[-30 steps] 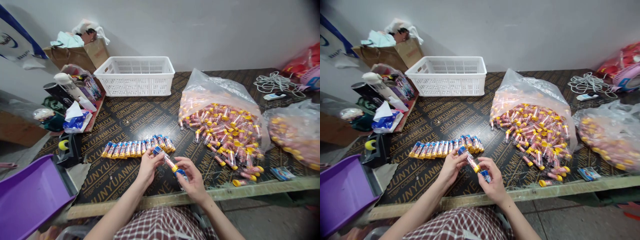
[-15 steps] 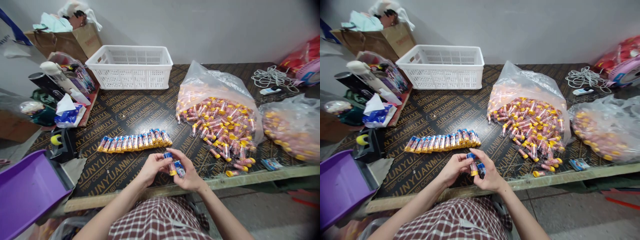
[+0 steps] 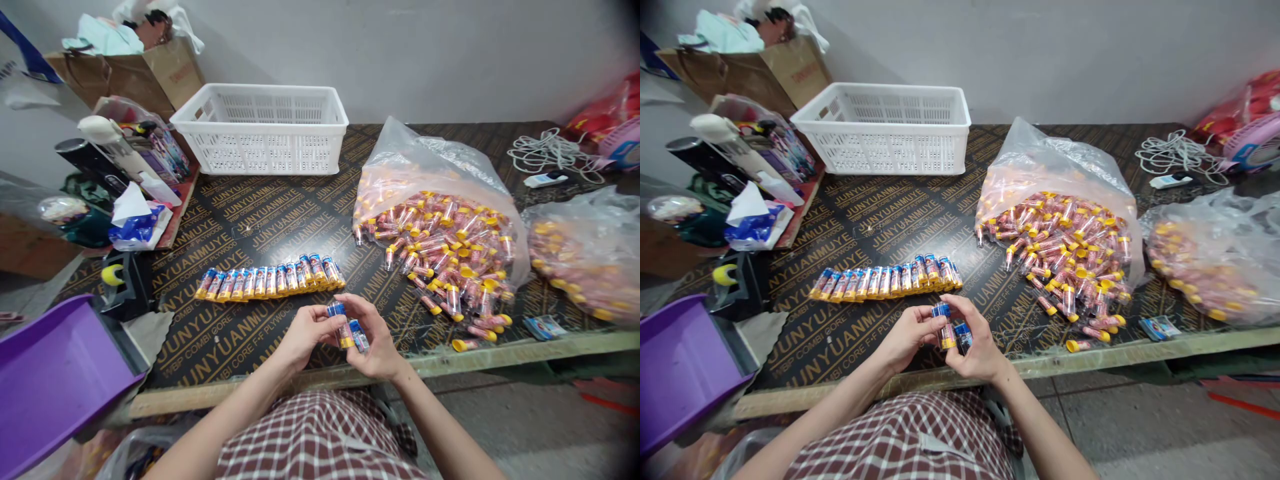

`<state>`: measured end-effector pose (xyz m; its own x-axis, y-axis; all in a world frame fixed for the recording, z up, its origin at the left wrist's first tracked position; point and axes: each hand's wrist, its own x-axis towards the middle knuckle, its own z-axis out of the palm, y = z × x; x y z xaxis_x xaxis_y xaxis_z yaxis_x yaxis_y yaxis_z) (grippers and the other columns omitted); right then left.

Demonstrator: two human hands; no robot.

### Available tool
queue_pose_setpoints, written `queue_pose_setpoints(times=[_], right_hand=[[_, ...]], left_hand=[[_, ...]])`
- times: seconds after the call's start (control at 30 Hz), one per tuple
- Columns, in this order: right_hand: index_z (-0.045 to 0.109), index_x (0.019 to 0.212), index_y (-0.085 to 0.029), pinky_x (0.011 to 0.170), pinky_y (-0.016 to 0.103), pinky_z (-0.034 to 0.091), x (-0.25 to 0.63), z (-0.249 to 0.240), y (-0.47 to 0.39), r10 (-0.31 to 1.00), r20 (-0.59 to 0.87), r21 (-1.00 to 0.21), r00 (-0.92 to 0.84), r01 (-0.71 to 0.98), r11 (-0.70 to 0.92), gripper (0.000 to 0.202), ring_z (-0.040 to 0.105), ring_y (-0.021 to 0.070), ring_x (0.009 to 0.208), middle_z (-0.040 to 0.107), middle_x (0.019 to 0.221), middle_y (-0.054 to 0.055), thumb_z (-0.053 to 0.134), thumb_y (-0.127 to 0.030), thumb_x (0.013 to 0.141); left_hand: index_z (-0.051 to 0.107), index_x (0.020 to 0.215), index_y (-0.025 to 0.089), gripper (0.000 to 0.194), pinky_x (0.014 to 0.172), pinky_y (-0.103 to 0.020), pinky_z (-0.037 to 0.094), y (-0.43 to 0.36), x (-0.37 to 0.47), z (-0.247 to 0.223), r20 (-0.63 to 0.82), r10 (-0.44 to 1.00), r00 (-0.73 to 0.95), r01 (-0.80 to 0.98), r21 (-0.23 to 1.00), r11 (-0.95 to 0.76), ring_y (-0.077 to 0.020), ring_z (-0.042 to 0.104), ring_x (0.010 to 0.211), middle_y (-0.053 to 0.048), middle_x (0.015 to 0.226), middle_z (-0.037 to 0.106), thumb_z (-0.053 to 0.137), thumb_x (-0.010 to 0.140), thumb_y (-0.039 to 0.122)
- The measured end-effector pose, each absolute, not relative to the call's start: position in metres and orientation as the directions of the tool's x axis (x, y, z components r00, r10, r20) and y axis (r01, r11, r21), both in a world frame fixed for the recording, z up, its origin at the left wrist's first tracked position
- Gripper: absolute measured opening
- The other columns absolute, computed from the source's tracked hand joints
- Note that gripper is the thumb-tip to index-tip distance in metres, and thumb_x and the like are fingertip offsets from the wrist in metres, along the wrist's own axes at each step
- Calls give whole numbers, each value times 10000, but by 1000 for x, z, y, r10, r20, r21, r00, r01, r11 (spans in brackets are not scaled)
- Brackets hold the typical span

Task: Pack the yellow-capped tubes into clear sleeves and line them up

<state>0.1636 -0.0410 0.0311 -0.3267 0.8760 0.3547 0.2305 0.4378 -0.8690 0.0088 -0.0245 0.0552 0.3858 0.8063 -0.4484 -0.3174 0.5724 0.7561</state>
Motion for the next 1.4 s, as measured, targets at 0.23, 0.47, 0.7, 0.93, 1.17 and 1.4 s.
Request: queue_pose_setpoints(times=[0.23, 0.47, 0.7, 0.93, 1.17, 1.4], right_hand=[[191, 1412, -250, 1011, 456, 425, 174, 37, -36, 903, 337, -888, -268, 227, 399, 795, 461, 258, 1230, 275, 1467, 122, 573, -185, 718], [237, 1410, -271, 993, 454, 428, 206, 26, -30, 943, 322, -858, -81, 396, 327, 703, 493, 238, 1187, 353, 1417, 115, 584, -249, 799], [540, 1204, -221, 969, 462, 405, 264, 2, -20, 911, 400, -572, 97, 803, 166, 396, 500, 257, 1150, 544, 1229, 108, 550, -347, 829], [581, 1153, -162, 741, 423, 390, 314, -28, -10, 939, 257, -136, 228, 971, -199, 361, 509, 307, 928, 620, 944, 128, 496, -285, 823], [601, 1131, -188, 753, 411, 367, 310, -34, -14, 957, 223, -115, 185, 980, -163, 354, 496, 275, 909, 568, 932, 113, 466, -153, 806], [567, 1179, -166, 754, 404, 441, 305, -35, -15, 964, 222, -275, 146, 958, -82, 358, 538, 230, 822, 526, 905, 99, 402, -185, 862]], left_hand=[[658, 773, 131, 382, 516, -242, 425, 7, -12, 56, -363, 916, 171, -164, 906, 389, -130, 556, 494, -26, 591, 647, 785, 563, 424], [619, 960, 203, 476, 574, -247, 352, 70, -48, 47, 33, 989, -142, 625, 778, 64, -179, 558, 550, 26, 525, 562, 761, 595, 473], [641, 995, 193, 397, 601, -263, 321, 55, -33, 47, 166, 983, -85, 762, 646, -43, -187, 536, 584, -17, 592, 584, 577, 779, 520], [688, 726, 201, 186, 627, -273, 359, -4, 26, 2, -121, 926, 357, 661, 733, -159, -198, 578, 695, -58, 746, 652, 692, 707, 386], [652, 695, 199, 62, 635, -265, 356, -15, 39, -16, -205, 919, 336, 678, 730, -85, -183, 594, 700, -28, 732, 673, 688, 712, 246], [648, 709, 209, 63, 628, -259, 345, -15, 40, -16, -202, 931, 304, 700, 710, -74, -184, 609, 684, -21, 708, 691, 703, 697, 237]])
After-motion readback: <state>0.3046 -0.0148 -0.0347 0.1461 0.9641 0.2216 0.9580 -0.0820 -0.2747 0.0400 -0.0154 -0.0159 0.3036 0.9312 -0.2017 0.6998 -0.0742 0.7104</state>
